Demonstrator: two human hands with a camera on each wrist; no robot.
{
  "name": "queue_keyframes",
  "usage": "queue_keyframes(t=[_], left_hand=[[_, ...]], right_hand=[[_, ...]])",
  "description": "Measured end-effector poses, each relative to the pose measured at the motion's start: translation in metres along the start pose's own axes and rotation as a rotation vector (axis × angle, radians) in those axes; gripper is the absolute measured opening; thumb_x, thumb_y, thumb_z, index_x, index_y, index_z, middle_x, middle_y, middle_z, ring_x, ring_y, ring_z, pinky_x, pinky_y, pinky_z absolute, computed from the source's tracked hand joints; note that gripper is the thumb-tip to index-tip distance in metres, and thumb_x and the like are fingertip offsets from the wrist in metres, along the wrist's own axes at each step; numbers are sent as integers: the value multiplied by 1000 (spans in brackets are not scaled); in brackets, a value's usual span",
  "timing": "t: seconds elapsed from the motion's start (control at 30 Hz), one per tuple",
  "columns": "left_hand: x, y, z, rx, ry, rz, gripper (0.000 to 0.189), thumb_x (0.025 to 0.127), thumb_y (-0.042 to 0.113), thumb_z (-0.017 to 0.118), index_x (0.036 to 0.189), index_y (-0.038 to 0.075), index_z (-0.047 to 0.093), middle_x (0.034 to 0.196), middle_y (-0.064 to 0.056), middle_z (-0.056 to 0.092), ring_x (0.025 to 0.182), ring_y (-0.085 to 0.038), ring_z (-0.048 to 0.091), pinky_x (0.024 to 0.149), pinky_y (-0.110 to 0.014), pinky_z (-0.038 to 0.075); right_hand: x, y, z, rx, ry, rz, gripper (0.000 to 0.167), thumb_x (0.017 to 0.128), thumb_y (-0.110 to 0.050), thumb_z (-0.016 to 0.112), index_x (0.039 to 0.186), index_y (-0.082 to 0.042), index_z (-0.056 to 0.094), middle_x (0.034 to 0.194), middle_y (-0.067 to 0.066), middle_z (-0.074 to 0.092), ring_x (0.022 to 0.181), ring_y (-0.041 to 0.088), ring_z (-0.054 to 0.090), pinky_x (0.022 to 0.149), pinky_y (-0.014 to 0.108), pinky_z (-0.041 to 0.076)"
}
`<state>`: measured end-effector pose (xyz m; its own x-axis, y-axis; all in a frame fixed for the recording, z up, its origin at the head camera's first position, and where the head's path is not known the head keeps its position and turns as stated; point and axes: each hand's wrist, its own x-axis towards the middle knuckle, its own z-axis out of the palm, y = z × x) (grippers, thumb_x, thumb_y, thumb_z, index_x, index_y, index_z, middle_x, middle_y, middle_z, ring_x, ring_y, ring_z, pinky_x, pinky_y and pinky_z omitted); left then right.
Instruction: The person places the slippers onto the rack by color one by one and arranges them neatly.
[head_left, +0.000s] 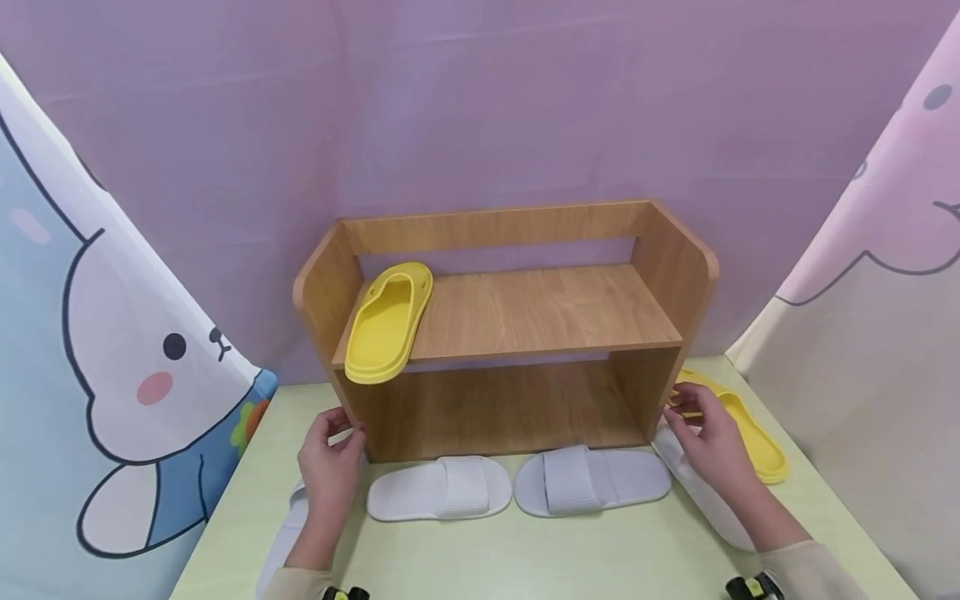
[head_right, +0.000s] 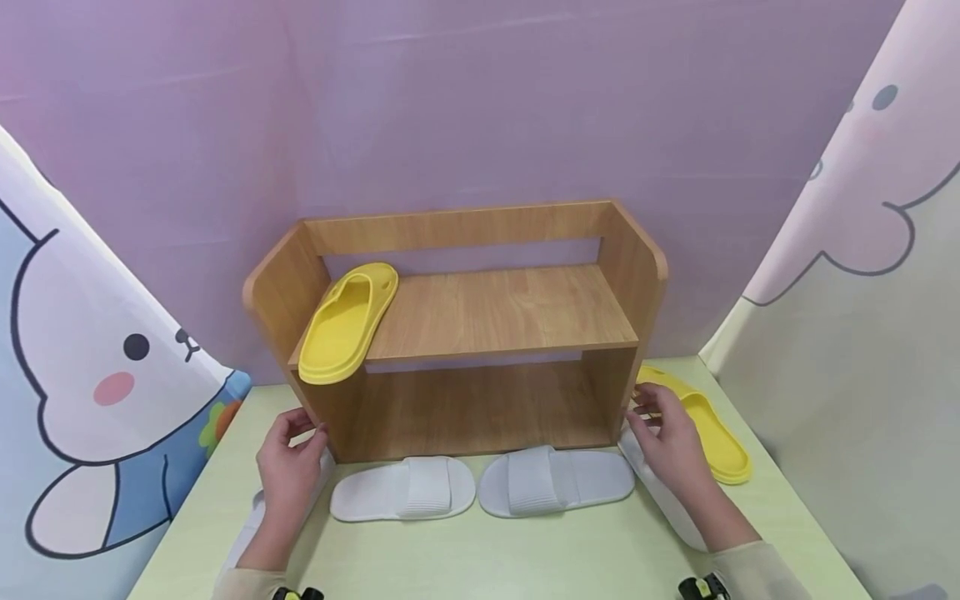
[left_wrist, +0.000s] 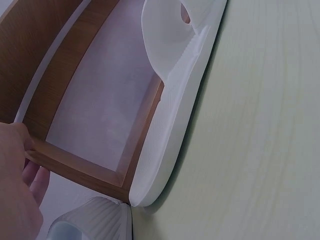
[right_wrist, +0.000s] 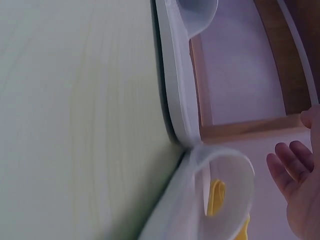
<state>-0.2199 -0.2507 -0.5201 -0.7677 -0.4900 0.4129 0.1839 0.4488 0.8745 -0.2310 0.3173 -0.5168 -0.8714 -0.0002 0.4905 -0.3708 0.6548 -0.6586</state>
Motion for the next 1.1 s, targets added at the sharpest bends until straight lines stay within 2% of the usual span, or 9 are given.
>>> queue_keyframes(t=[0.13,0.37,0.47,0.53,0.6,0.7,0.83,1.0,1.1], left_hand=[[0,0,-1,5,0,-4,27,95,-3,78,121,2,71,111,-11,75,99,-12,69,79,-7,58],[-1,0,-1,4,-15,-18,28,97,-2,77,123,2,70,113,-12,74,103,-15,68,80,-7,57],[0,-1,-1,3,-22,-20,28,97,-2,77,123,2,70,113,-12,74,103,-16,68,80,-7,57],[0,-1,0,-7,-26,-14,28,96,-2,77,123,2,70,113,-12,74,103,-16,68,80,-8,58],[1,-1,0,-20,-30,-6,28,96,-3,77,123,2,70,112,-12,74,103,-16,68,80,-9,59],[1,-2,-1,-27,-39,5,29,96,-5,77,123,3,70,112,-11,74,103,-16,69,80,-11,60],[1,-3,-2,-18,-48,4,29,97,-4,76,124,3,69,113,-11,74,103,-15,69,80,-10,60],[1,-2,-3,-20,-49,0,28,97,-3,76,124,3,69,114,-12,74,105,-17,69,81,-10,59],[1,-3,-3,-18,-49,-1,28,97,-3,77,123,3,70,113,-11,74,105,-17,69,81,-9,59]], right_hand=[[-4,7,-9,-12,23,-14,45,101,-1,78,141,1,60,122,20,71,104,-3,61,83,7,52],[-12,24,-27,-64,89,-47,50,96,2,82,141,1,62,125,20,70,106,-1,58,79,11,48],[-14,31,-35,-97,102,-63,51,93,4,83,140,3,62,126,21,68,108,9,58,83,15,47],[-15,36,-40,-129,95,-61,52,93,4,82,140,5,60,127,23,66,111,22,59,84,16,44],[-17,42,-46,-154,85,-54,52,93,5,81,141,7,59,128,25,64,112,35,58,85,19,44],[-20,53,-55,-192,72,-55,53,92,5,81,140,8,59,127,28,62,111,46,58,83,25,41],[-25,67,-62,-216,72,-79,57,87,6,82,138,11,59,127,32,60,111,52,56,88,41,41],[-31,79,-70,-227,33,-72,63,87,3,83,143,11,55,134,39,54,120,61,49,96,76,40],[-34,83,-73,-236,1,-57,67,87,1,84,145,12,54,136,43,50,122,66,45,96,85,37]])
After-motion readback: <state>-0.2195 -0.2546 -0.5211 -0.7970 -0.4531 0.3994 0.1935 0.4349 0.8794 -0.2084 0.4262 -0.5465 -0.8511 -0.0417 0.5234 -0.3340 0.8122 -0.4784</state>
